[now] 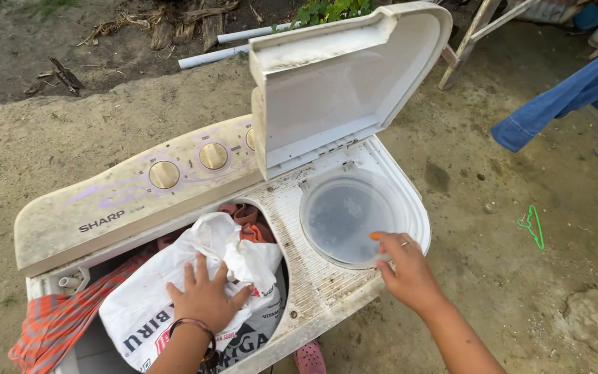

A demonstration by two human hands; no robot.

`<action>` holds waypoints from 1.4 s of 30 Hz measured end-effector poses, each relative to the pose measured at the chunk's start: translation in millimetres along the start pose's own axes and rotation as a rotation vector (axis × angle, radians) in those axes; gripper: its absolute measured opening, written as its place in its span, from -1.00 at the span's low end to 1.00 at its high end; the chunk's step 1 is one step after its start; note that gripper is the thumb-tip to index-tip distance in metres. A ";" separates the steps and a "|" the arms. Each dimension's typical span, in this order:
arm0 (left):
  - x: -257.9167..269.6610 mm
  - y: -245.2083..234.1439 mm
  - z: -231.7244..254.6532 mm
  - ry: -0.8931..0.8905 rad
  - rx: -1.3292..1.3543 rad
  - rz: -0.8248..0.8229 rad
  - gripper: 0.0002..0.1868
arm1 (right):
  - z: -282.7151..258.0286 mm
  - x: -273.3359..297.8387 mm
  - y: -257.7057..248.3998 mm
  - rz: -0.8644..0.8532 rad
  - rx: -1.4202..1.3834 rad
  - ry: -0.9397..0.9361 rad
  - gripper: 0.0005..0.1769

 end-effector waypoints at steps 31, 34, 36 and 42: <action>58.8 -177.5 51.9 0.629 0.675 1.099 -0.06 | 7.1 1.6 8.1 0.028 -0.162 -0.017 -0.30; 39.9 -224.5 81.0 0.674 0.734 1.168 -0.01 | -12.3 -6.4 -11.9 -0.011 -0.283 0.026 -0.22; 23.0 -244.7 100.0 0.809 0.810 1.160 0.06 | -12.2 -8.2 -19.5 0.029 -0.282 0.053 -0.21; 43.6 -230.4 116.7 0.842 1.093 0.860 -0.17 | -1.2 -2.0 -50.7 0.428 -0.453 -0.159 -0.29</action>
Point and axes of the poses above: each hand's wrist, its own x-axis away from the middle knuckle, its own y-axis out of the palm, z = x × y, the point moved 5 cm from there along -x, towards the middle knuckle, and after that the axes turned 6 degrees about -y, right-handed, at the moved point
